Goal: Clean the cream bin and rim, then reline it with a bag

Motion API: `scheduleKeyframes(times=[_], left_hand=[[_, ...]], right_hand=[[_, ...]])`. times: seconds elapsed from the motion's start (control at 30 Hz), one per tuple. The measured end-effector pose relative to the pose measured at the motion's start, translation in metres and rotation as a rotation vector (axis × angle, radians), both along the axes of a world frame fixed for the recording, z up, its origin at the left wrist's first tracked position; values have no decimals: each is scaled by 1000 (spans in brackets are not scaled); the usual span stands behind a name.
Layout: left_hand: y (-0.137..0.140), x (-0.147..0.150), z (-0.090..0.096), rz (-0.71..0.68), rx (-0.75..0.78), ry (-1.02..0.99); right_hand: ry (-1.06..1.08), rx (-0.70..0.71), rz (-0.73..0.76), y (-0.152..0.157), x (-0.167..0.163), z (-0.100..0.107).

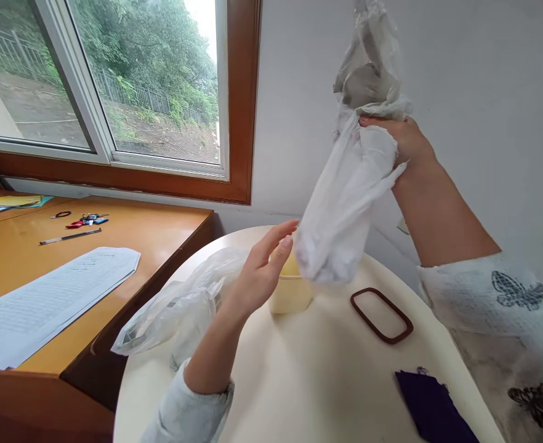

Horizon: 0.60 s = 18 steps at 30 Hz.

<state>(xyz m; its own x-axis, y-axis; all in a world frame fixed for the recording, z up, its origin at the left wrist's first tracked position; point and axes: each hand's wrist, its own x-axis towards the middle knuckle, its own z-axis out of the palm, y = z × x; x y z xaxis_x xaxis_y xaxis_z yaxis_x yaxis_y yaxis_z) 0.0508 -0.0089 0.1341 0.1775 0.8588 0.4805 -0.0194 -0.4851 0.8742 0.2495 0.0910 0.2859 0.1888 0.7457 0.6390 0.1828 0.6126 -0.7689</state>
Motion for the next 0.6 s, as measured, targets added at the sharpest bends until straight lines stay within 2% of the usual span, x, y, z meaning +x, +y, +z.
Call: scheduleKeyframes(times=[0.1,0.27,0.6], left_hand=[[4,-3,-3,6,-5,27],[11,-5,-6,8,-49,47],[15,-4,-13,111,-33,173]], right_hand=[[210,-84,62,12,-15,-7],[190,-138,190,19,-25,-25],[141,-141,153,7,-23,-26]])
